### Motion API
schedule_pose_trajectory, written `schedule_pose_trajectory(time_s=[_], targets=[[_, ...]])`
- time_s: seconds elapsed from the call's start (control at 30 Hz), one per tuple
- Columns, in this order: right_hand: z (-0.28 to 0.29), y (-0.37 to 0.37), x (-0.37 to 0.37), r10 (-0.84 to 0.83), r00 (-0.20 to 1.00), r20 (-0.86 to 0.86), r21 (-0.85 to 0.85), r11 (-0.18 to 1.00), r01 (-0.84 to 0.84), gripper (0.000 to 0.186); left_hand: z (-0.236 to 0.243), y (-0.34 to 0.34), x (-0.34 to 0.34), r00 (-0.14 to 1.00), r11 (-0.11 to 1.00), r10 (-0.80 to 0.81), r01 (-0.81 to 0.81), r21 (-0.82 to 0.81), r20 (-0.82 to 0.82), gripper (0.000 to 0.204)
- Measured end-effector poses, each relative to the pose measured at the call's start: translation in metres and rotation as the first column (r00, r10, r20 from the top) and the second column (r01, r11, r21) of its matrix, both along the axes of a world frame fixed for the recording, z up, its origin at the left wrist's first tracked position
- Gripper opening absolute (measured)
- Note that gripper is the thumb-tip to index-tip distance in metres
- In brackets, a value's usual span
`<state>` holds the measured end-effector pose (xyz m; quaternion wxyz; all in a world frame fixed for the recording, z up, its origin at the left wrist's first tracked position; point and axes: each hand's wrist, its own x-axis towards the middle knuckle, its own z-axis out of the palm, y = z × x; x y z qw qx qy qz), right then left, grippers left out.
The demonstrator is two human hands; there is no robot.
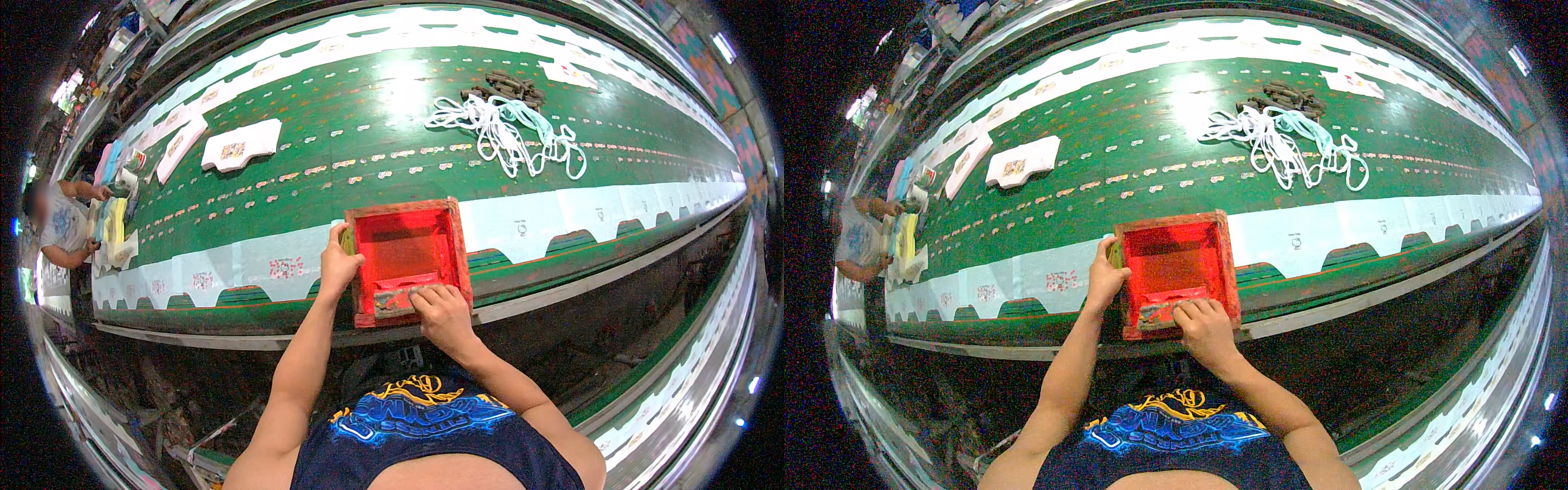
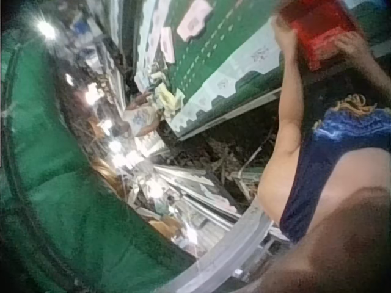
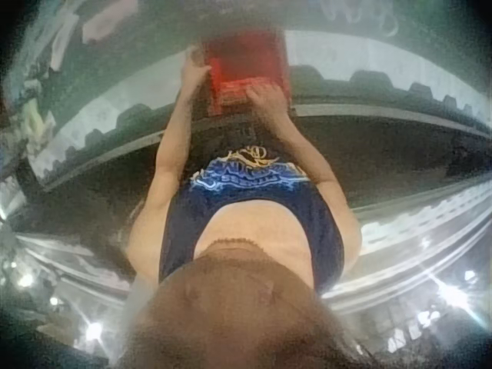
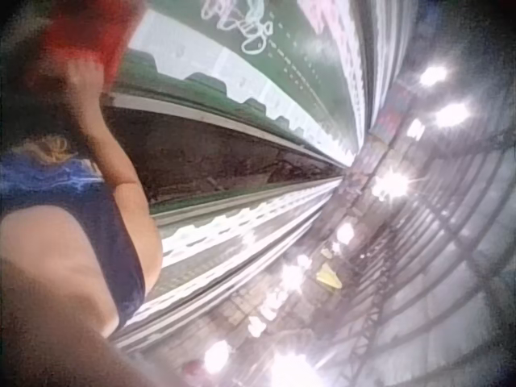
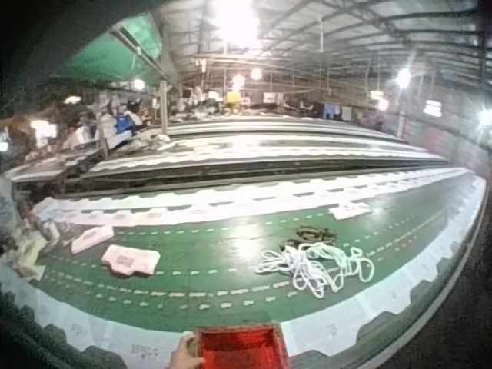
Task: The person holds a red ink pad and repeatedly stamps a pattern onto a long strip of white fabric moving along a green conveyor table. Another person folds and stacks finished fabric pieces nearby. The stamped fabric continues down the line as the person maintains a steady stamping rhythm.
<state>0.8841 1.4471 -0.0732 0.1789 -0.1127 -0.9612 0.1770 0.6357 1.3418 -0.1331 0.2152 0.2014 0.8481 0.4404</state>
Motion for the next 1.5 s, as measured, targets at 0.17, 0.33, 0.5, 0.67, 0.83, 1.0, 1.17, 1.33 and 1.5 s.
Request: schedule_pose_trajectory(time_s=[0.17,0.33,0.5,0.67,0.83,1.0,1.17,1.33,1.5], targets=[[-0.018,-0.009,-0.003,-0.006,1.000,-0.010,0.095,0.995,0.007,0.029,-0.001,-0.001,0.001,1.000,1.000,0.001,-0.001,-0.015,-0.016,0.078],[-0.036,0.024,-0.045,-0.092,0.991,-0.097,0.199,0.974,0.110,0.025,0.001,0.003,0.002,0.998,0.999,-0.026,0.027,0.019,-0.054,0.078],[-0.027,0.074,-0.088,-0.020,1.000,-0.007,0.125,0.992,0.021,0.024,-0.003,0.000,-0.002,0.998,0.998,-0.042,0.044,0.041,-0.048,0.079],[-0.004,0.099,-0.114,-0.006,0.999,0.051,0.093,0.996,0.001,0.012,0.011,0.003,0.000,0.998,0.998,-0.039,0.041,-0.043,0.048,0.082],[-0.023,0.086,-0.108,-0.033,0.989,0.143,0.084,0.996,0.021,0.018,0.007,0.004,-0.001,0.998,0.998,-0.057,0.057,0.017,-0.006,0.079],[-0.020,0.027,-0.036,0.013,0.991,0.135,0.093,0.995,-0.026,0.039,0.003,-0.002,-0.002,0.999,0.998,-0.052,0.052,0.042,0.013,0.078],[-0.013,0.003,-0.015,-0.006,0.993,0.122,0.080,0.997,-0.004,0.035,-0.005,0.000,-0.002,0.997,0.998,-0.060,0.060,0.001,0.054,0.080],[-0.010,0.009,-0.020,-0.021,0.990,0.138,0.078,0.997,0.010,0.033,-0.002,0.002,-0.001,0.999,0.999,-0.045,0.044,0.030,0.028,0.080],[-0.013,0.006,-0.017,-0.038,0.995,0.092,0.034,0.999,0.035,0.039,-0.003,0.003,0.004,1.000,0.992,0.004,-0.001,0.129,-0.020,0.077]])
